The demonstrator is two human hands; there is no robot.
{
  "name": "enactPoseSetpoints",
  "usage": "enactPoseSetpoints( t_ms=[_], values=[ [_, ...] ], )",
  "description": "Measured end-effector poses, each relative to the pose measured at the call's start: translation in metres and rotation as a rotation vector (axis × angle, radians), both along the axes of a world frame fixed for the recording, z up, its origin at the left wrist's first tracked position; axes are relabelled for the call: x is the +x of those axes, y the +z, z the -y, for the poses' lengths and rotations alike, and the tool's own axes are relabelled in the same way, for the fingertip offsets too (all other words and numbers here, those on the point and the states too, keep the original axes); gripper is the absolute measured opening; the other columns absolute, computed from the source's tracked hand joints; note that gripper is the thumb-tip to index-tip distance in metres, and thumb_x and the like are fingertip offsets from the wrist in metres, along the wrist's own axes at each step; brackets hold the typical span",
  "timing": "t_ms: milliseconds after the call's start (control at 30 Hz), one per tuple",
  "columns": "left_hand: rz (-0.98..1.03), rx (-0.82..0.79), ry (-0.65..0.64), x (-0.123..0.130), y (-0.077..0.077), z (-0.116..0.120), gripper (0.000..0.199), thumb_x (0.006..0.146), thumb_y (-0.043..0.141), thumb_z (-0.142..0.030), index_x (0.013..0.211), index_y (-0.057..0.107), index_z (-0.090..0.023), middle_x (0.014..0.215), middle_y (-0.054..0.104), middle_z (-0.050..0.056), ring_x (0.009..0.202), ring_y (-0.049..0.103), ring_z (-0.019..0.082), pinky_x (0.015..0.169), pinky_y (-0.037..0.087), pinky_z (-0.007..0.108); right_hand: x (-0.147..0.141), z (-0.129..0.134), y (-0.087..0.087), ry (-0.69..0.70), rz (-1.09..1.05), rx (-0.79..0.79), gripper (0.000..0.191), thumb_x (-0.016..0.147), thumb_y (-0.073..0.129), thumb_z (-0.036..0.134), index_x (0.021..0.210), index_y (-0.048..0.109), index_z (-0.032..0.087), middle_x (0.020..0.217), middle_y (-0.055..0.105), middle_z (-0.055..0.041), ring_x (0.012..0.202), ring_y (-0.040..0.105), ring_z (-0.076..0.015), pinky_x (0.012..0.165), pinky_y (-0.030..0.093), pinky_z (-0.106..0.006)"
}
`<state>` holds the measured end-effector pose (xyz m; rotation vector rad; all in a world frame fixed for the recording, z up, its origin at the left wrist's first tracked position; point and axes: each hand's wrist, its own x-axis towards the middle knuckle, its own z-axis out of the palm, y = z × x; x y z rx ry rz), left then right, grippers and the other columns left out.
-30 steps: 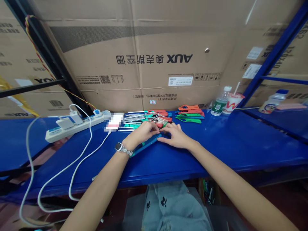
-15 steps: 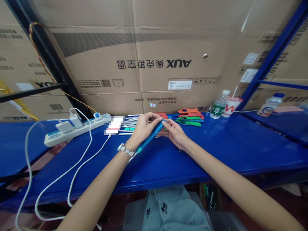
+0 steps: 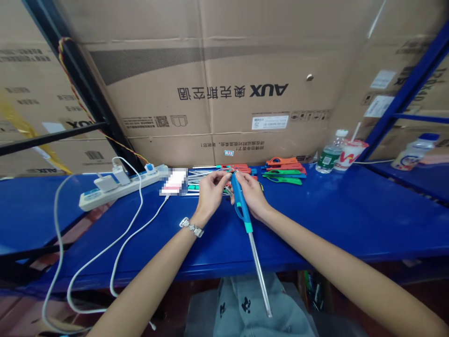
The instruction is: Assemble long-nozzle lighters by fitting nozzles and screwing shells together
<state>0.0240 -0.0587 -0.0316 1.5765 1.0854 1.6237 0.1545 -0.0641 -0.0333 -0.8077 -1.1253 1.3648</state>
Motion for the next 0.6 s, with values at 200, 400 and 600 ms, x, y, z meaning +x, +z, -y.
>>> enactPoseSetpoints(
  t_ms=[200,400,600],
  values=[
    [-0.116,-0.011,0.021,-0.0067,-0.0076,-0.0019,0.030,0.092,0.064,-0.046,0.088,0.062,-0.017,0.078,0.068,0.004,0.072,0.064,0.018,0.069,0.052,0.031,-0.0064,-0.0042,-0.0018,0.013,0.064,-0.021,0.042,0.080,0.070,0.060,0.088,0.050,0.024,0.056,0.058,0.0091,0.032,0.055,-0.0118,0.032,0.041,-0.021],
    [-0.610,0.175,0.047,-0.0106,-0.0083,-0.0025,0.021,0.106,0.037,-0.032,0.088,0.042,-0.023,0.085,0.054,0.003,0.078,0.056,0.019,0.076,0.047,0.034,-0.0059,-0.0029,-0.0055,0.014,0.109,-0.005,0.045,0.078,0.070,0.063,0.087,0.048,0.025,0.051,0.054,0.0105,0.031,0.054,-0.0126,0.030,0.040,-0.021],
    [-0.824,0.249,0.044,-0.0098,-0.0070,-0.0073,0.021,0.106,0.035,-0.025,0.087,0.043,-0.023,0.087,0.055,0.005,0.080,0.056,0.022,0.074,0.044,0.035,-0.0027,-0.0018,-0.0093,0.024,0.133,0.013,0.048,0.076,0.069,0.067,0.088,0.047,0.026,0.055,0.056,0.0103,0.031,0.055,-0.0128,0.030,0.041,-0.022]
  ],
)
